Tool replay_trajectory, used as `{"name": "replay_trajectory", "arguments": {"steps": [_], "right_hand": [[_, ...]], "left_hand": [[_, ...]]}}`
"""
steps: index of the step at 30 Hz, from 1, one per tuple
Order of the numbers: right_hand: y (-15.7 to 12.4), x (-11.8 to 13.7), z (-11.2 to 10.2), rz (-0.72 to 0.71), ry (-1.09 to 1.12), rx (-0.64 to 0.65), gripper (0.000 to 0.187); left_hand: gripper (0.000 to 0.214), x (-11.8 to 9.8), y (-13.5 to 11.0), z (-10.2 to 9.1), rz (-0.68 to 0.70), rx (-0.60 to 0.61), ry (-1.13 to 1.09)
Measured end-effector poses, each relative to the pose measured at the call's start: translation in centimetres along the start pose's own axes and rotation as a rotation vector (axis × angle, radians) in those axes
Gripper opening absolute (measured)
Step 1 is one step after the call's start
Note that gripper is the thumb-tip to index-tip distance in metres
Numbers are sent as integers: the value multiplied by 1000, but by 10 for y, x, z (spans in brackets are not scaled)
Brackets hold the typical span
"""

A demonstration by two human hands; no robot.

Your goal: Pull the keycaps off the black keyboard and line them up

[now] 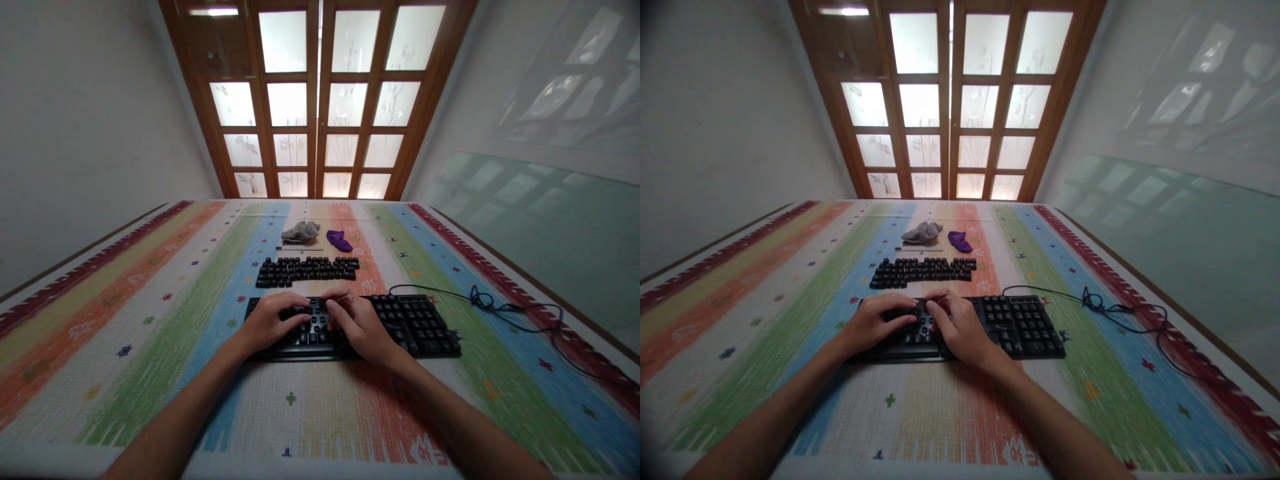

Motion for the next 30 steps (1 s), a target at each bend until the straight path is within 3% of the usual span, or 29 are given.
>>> {"name": "replay_trajectory", "arguments": {"steps": [3,7,12,15,22,26,30], "right_hand": [[0,0,-1,8,9,2,21],[0,-2,-1,25,61,9,26],[0,-2,-1,50,137,28,32],[1,-3,-3,54,145,29,32],[2,-8,-6,14,72,-23,27],[2,-6,-6,-11,11,-46,25],[2,-2,-7,-33,-52,-64,25]], "left_hand": [[20,5,-1,1,-144,21,-97],[28,12,-3,8,-332,46,-383],[41,13,-4,10,-382,7,-536],[37,11,-3,9,-352,17,-501],[22,8,1,-2,-254,-13,-156],[18,7,2,-3,-205,-28,-91],[22,9,2,-3,-259,-46,-113]]}}
Point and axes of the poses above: each hand's wrist, its own y-axis towards the middle knuckle, its own z-axis out of the palm, x = y × z, the point moved 5 cm from there along y, towards the middle knuckle, and after that the axes turned 5 degrees about -x, right-handed, at the moved point
